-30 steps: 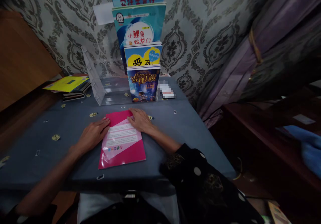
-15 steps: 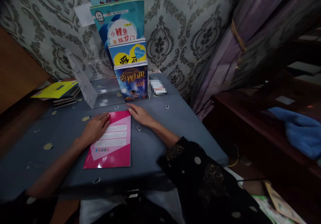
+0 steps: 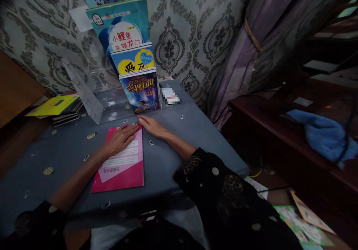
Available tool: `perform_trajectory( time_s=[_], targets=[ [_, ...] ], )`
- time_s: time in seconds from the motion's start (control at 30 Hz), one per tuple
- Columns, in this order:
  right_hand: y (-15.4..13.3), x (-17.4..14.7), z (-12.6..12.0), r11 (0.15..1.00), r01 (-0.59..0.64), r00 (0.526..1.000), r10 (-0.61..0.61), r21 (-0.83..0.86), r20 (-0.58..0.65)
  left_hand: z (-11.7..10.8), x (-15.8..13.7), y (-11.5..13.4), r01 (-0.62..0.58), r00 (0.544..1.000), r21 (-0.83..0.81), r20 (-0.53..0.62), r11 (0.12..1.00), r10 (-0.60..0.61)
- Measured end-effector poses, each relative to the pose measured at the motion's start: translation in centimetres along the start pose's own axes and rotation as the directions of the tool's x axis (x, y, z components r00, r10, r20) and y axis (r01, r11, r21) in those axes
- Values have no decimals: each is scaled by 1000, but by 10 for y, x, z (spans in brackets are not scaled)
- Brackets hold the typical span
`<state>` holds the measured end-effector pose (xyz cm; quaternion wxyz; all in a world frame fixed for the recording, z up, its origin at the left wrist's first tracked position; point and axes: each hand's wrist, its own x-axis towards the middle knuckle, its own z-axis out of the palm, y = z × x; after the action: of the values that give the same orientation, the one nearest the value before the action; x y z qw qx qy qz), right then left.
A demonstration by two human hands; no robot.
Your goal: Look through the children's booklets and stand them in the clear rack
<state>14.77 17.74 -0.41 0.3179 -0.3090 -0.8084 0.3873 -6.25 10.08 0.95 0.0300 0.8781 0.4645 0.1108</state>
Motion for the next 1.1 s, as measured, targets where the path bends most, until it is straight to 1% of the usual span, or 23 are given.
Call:
perform_trajectory(
  time_s=[0.13,0.27,0.47,0.67,0.83,0.97,1.1],
  targets=[
    [0,0,0,1000,14,1000,-14,-14,9,0,1,0,-9,1000,-14,21,1000,9],
    [0,-1,-1,996,44,999,-43,-72,15,0,0,3,-34,998,-35,54,999,35],
    [-5,-3,-1,985,56,998,-50,-161,37,-4,-5,20,-103,989,-42,98,994,106],
    [-6,-4,-1,980,40,998,-30,-196,51,-15,-28,46,-182,966,-107,165,977,198],
    [-2,-4,-1,979,61,997,-51,-194,57,-20,-52,67,-274,920,-168,242,947,309],
    [0,-2,-2,982,60,998,-53,-178,44,-20,-61,73,-301,907,-168,254,939,336],
    [2,-2,-4,988,74,997,-68,-135,45,-17,-62,74,-304,911,-142,246,942,331]
  ],
)
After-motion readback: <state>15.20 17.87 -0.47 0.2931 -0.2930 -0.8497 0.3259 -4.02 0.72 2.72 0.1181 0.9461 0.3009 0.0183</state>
